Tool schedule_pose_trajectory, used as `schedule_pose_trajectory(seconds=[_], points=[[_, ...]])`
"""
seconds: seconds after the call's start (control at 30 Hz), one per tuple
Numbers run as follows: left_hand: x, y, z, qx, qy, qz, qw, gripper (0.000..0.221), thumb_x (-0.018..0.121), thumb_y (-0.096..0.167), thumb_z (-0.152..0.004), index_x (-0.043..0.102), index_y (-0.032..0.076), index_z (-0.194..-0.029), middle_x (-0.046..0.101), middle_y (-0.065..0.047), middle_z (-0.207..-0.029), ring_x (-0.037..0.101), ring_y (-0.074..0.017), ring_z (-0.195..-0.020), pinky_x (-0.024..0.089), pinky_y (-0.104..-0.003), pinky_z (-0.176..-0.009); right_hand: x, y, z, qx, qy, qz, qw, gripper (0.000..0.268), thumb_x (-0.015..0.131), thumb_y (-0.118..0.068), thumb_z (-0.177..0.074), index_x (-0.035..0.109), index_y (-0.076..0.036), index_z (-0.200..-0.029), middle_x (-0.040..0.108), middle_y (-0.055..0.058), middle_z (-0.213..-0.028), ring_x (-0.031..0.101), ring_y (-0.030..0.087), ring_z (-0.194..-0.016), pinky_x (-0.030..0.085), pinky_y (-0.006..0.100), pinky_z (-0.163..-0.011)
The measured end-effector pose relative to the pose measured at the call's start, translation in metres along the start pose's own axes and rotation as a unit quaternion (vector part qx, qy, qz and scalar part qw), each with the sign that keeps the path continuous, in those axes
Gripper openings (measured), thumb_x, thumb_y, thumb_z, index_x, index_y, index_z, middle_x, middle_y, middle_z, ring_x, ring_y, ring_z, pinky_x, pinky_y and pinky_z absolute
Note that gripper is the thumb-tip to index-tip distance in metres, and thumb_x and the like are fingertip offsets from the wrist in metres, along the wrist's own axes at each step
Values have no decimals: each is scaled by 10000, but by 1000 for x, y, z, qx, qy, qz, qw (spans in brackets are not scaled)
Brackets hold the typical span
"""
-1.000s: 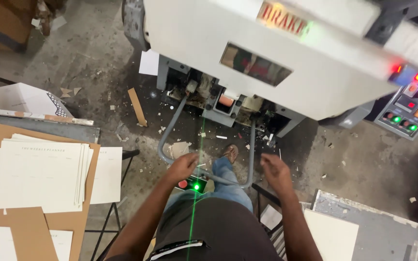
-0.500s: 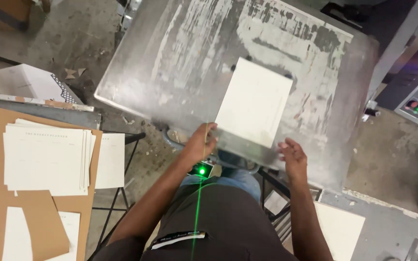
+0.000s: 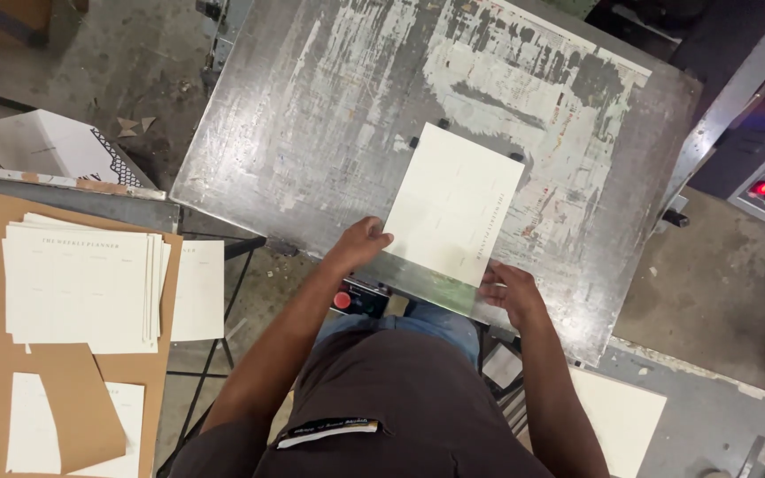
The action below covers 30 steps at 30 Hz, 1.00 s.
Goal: Operating a printing or packaging planner machine to process stacks of paper/cardboard.
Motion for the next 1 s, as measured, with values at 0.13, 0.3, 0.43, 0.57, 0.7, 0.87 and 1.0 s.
schedule_pose_trajectory(seconds=[0.13, 0.3, 0.43, 0.57, 0.7, 0.87, 1.0], points=[[2, 12, 8, -74, -60, -32, 995, 550, 696, 432, -898, 656, -26, -1200, 709, -207, -1112, 683, -329, -1050, 540, -439, -886, 3, -2, -7, 18, -10, 2, 1000, 305, 638, -326, -988, 673, -24, -1017, 657, 54, -859, 632, 193, -725, 527, 371, -678], [1, 15, 4, -40, -52, -28, 997, 551, 708, 434, -890, 644, 3, -1227, 676, -165, -1092, 647, -274, -1009, 522, -408, -851, -2, 7, -20, 34, -9, -8, 999, 279, 638, -324, -968, 707, -56, -926, 628, 28, -769, 578, 178, -659, 523, 366, -643], [-3, 21, 11, -71, -53, -41, 995, 506, 696, 431, -898, 662, -16, -1134, 688, -185, -1016, 658, -291, -950, 526, -421, -821, -8, 15, -26, 16, 20, 0, 1000, 278, 688, -323, -946, 684, -45, -959, 637, 29, -794, 583, 175, -669, 520, 365, -630], [-4, 20, 11, -69, -51, -41, 995, 460, 692, 424, -904, 661, -24, -1002, 656, -147, -901, 626, -260, -862, 513, -417, -763, -7, 6, -14, -30, 59, 30, 997, 305, 723, -308, -909, 689, -48, -1066, 690, 37, -891, 616, 154, -732, 502, 337, -650], [-6, 21, 7, -24, -30, -13, 999, 408, 717, 414, -869, 635, 42, -1015, 640, -60, -886, 616, -194, -849, 499, -376, -759, -7, 4, -12, -44, 55, 1, 998, 326, 722, -309, -901, 684, -48, -1092, 707, 53, -931, 651, 169, -771, 490, 329, -664], [-6, 23, 10, -38, -40, -37, 998, 448, 702, 411, -885, 650, -22, -983, 656, -136, -875, 623, -248, -843, 513, -409, -770, -7, 2, -9, -10, 53, -41, 998, 330, 691, -321, -915, 668, -42, -1090, 708, 74, -936, 674, 209, -807, 516, 365, -690], [-8, 29, 13, -48, -39, -37, 997, 453, 702, 417, -877, 663, -14, -1012, 659, -134, -879, 627, -247, -851, 511, -405, -776, -3, 1, -9, 1, 46, -65, 997, 310, 671, -319, -926, 678, -50, -1081, 706, 74, -926, 663, 211, -798, 521, 372, -695]])
Point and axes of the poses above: each hand's wrist, its own z-axis away from the middle knuckle, its own x-axis out of the palm, y = z × x, the point moved 10 cm from there along -z, towards the middle knuckle
